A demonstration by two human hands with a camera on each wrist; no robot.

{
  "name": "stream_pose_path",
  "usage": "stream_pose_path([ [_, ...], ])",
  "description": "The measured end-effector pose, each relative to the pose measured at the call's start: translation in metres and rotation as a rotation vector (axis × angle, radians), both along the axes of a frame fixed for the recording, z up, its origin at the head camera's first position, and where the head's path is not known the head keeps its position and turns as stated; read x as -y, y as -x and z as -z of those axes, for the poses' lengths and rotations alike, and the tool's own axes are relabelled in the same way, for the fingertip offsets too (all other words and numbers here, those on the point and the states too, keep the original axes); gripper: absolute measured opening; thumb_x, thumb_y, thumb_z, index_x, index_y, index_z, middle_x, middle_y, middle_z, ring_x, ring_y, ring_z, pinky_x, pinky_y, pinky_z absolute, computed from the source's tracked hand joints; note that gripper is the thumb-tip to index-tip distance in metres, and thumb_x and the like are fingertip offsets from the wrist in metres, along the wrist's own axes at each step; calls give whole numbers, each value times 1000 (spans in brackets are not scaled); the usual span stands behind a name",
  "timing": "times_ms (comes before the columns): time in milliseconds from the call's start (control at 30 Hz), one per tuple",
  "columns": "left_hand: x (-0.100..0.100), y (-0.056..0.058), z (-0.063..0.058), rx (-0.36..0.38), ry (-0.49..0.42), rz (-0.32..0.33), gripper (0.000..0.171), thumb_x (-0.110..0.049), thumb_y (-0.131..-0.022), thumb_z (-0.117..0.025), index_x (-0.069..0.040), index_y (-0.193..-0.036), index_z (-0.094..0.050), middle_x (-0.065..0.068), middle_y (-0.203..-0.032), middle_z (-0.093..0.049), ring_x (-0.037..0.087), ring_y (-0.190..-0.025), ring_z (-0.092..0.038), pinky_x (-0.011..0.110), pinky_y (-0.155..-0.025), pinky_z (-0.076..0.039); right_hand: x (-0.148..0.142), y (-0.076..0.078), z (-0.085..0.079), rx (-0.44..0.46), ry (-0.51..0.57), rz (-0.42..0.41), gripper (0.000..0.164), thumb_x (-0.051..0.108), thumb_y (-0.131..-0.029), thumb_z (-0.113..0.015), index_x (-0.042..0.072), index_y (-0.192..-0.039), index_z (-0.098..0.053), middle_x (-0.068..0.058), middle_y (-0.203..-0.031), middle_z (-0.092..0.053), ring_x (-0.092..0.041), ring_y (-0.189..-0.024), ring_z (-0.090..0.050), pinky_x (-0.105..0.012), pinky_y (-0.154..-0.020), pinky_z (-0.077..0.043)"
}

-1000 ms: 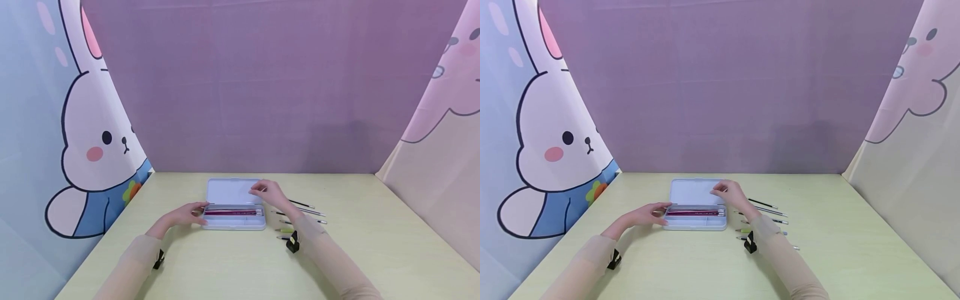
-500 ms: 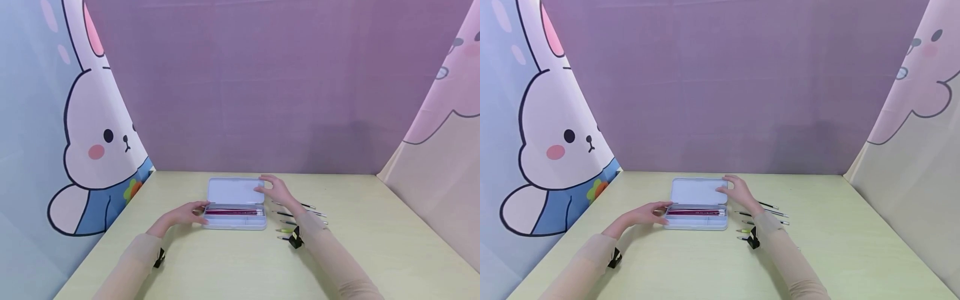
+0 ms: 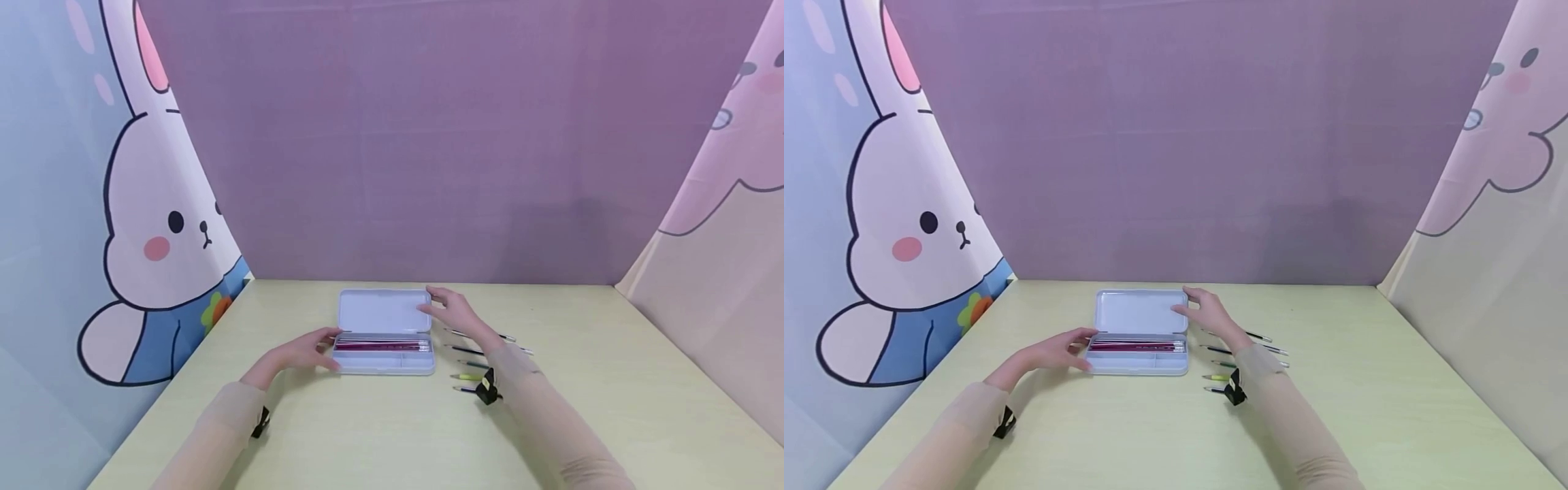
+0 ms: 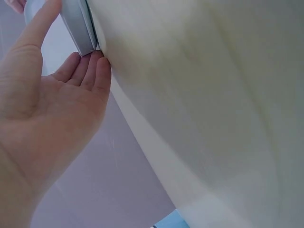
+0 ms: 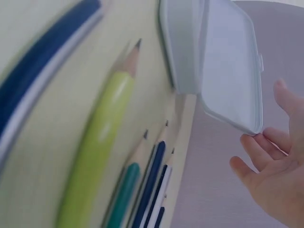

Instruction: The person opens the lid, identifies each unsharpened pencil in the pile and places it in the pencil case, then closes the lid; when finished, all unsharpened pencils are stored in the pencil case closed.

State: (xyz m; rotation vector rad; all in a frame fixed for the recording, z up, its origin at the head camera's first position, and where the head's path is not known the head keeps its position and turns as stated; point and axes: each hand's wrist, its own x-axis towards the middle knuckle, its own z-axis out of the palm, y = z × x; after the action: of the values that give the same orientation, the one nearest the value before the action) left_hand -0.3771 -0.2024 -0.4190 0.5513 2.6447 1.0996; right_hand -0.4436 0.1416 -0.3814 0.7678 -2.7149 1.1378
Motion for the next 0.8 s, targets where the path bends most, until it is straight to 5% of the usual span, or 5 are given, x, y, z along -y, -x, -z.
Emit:
stream_pose_path([
  [400,-3,-2,-3,18,-26,-12,81,-24,-78,-76,4,-139,-31,21,-140,-40,37,-127,-40,51,-108,-33,-13,-16,-18,70,77,-89,47,22,-95,-56,0,-135,-47,-18,-137,-49,-35,-120,-54,-42,-98,-46],
  [800,-3,-1,1,12,-91,-39,81,-19,-73,-80,8,-130,-29,26,-135,-41,41,-126,-40,51,-107,-34,-17,-37,-21,74,31,-95,34,36,-97,-50,10,-113,-66,-7,-108,-66,-28,-106,-59,-39,-86,-51],
])
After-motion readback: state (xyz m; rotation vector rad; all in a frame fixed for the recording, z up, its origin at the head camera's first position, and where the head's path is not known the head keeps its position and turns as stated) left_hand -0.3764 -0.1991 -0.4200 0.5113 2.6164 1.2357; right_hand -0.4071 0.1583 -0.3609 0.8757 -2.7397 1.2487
